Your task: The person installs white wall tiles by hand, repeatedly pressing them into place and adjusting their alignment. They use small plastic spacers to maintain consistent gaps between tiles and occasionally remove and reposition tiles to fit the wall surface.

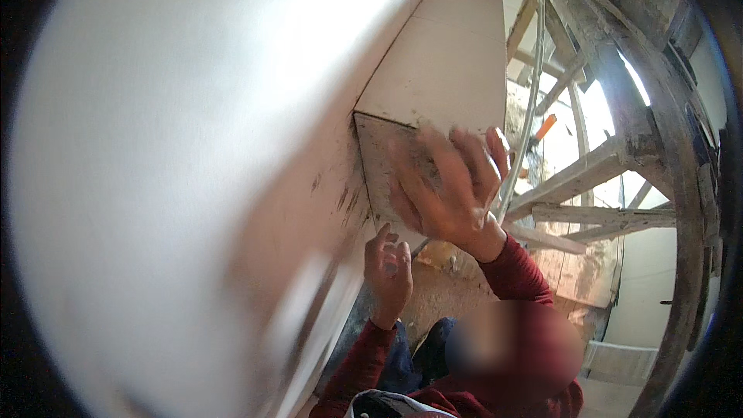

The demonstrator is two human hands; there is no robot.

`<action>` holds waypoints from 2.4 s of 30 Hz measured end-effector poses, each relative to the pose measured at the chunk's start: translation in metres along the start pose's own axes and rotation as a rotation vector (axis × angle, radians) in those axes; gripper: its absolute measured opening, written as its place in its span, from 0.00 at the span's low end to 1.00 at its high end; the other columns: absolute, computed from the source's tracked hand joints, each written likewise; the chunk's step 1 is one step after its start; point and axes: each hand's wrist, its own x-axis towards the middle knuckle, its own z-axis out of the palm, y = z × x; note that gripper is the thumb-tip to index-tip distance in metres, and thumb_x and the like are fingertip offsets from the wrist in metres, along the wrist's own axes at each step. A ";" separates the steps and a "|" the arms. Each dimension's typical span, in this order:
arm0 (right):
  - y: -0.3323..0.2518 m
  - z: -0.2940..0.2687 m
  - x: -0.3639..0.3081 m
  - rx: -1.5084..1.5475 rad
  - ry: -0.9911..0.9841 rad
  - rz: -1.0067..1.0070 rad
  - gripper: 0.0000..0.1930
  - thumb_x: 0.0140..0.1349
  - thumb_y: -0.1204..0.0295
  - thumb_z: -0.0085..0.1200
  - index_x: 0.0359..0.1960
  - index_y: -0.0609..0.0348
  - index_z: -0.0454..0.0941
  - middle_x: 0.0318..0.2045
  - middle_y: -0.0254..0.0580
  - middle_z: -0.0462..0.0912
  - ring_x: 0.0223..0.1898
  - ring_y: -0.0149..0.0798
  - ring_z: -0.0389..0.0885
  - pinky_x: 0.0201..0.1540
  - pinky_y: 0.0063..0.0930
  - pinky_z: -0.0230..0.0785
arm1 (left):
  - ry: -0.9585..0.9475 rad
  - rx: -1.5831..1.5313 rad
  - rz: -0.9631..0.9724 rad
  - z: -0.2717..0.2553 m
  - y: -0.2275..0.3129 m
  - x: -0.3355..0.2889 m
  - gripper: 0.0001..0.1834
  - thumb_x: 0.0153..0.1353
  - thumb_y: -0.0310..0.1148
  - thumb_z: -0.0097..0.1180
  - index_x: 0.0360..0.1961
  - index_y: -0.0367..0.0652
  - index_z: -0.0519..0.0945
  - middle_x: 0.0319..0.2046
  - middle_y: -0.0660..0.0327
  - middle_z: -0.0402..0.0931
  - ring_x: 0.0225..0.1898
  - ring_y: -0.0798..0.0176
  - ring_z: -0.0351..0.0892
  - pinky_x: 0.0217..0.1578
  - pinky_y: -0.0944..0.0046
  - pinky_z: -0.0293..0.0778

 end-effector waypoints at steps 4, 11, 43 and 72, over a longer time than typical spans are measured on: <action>0.011 0.009 -0.040 0.571 0.405 0.307 0.29 0.60 0.56 0.55 0.62 0.54 0.71 0.60 0.47 0.70 0.61 0.48 0.68 0.70 0.57 0.52 | 0.082 0.109 0.274 -0.023 0.085 0.041 0.20 0.64 0.29 0.59 0.56 0.36 0.76 0.42 0.55 0.77 0.33 0.62 0.76 0.35 0.66 0.73; -0.002 0.022 -0.008 1.097 1.085 0.789 0.31 0.68 0.56 0.44 0.67 0.64 0.60 0.65 0.51 0.64 0.66 0.49 0.64 0.70 0.46 0.54 | 0.074 0.107 0.310 -0.008 0.157 0.099 0.37 0.51 0.42 0.75 0.57 0.39 0.70 0.30 0.66 0.64 0.36 0.67 0.64 0.39 0.64 0.64; -0.075 0.022 -0.212 0.477 -0.366 1.387 0.15 0.60 0.67 0.63 0.46 0.61 0.79 0.35 0.48 0.82 0.39 0.53 0.82 0.41 0.44 0.75 | 0.018 0.444 0.385 0.005 0.153 0.117 0.28 0.50 0.42 0.70 0.40 0.37 0.67 0.33 0.61 0.64 0.32 0.65 0.65 0.32 0.63 0.65; -0.052 0.026 -0.249 0.602 -0.518 1.093 0.10 0.59 0.77 0.60 0.43 0.62 0.81 0.36 0.50 0.85 0.38 0.53 0.85 0.40 0.39 0.77 | 0.121 -0.113 -0.151 0.012 0.131 0.083 0.52 0.58 0.48 0.70 0.75 0.44 0.51 0.71 0.49 0.41 0.74 0.51 0.46 0.67 0.46 0.61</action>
